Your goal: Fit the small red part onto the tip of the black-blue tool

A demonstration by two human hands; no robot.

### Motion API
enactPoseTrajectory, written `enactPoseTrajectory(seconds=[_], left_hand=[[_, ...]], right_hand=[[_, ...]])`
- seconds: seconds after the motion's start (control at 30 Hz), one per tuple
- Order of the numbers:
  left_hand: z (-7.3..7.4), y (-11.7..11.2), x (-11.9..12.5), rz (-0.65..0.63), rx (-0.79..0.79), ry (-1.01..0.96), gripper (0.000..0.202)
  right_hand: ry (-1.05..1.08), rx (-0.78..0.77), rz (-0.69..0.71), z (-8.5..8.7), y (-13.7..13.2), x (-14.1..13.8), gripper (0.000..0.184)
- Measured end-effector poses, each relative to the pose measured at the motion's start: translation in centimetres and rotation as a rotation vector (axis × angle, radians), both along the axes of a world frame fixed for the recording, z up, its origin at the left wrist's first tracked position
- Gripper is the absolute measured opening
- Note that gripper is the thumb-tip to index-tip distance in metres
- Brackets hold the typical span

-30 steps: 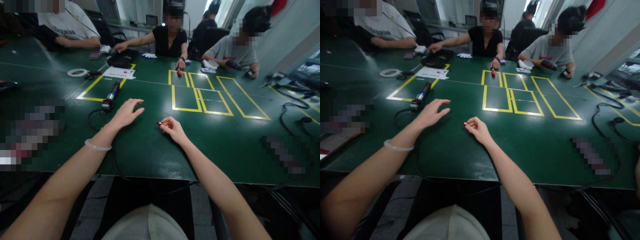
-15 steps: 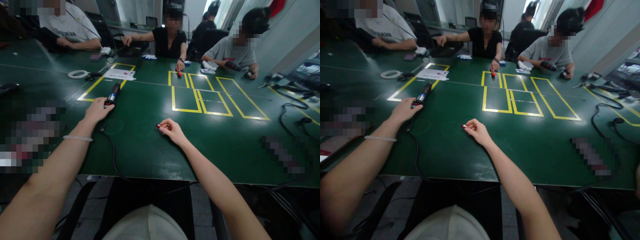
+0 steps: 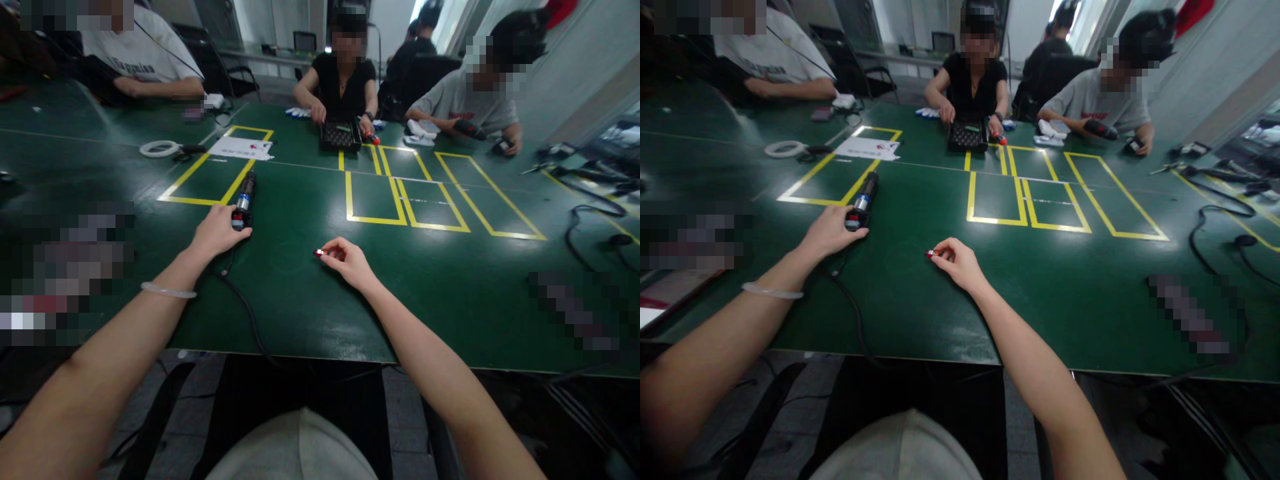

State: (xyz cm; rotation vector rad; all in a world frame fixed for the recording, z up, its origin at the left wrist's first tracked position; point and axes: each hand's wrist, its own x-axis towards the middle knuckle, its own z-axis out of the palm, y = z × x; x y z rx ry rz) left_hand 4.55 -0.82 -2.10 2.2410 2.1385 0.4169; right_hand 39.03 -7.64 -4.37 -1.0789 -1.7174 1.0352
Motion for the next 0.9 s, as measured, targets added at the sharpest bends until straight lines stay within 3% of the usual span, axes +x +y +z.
enactPoseTrajectory(seconds=[0.23,0.47,0.63,0.9], left_hand=[[0.3,-4.6,7.1,-0.107,-0.034,0.027,0.075],[1.0,-8.4,12.7,-0.302,-0.064,-0.025,0.07],[0.8,-9.6,14.6,-0.377,-0.054,-0.036,0.073],[0.8,-9.9,15.2,-0.38,-0.018,-0.012,0.068]], right_hand=[[0.011,0.027,0.0,-0.2,0.0,0.0,0.022],[-0.024,0.06,0.0,-0.2,0.0,0.0,0.018],[-0.105,0.075,0.045,-0.3,-0.1,0.0,0.013],[-0.391,0.268,0.004,0.2,-0.7,-0.4,0.013]])
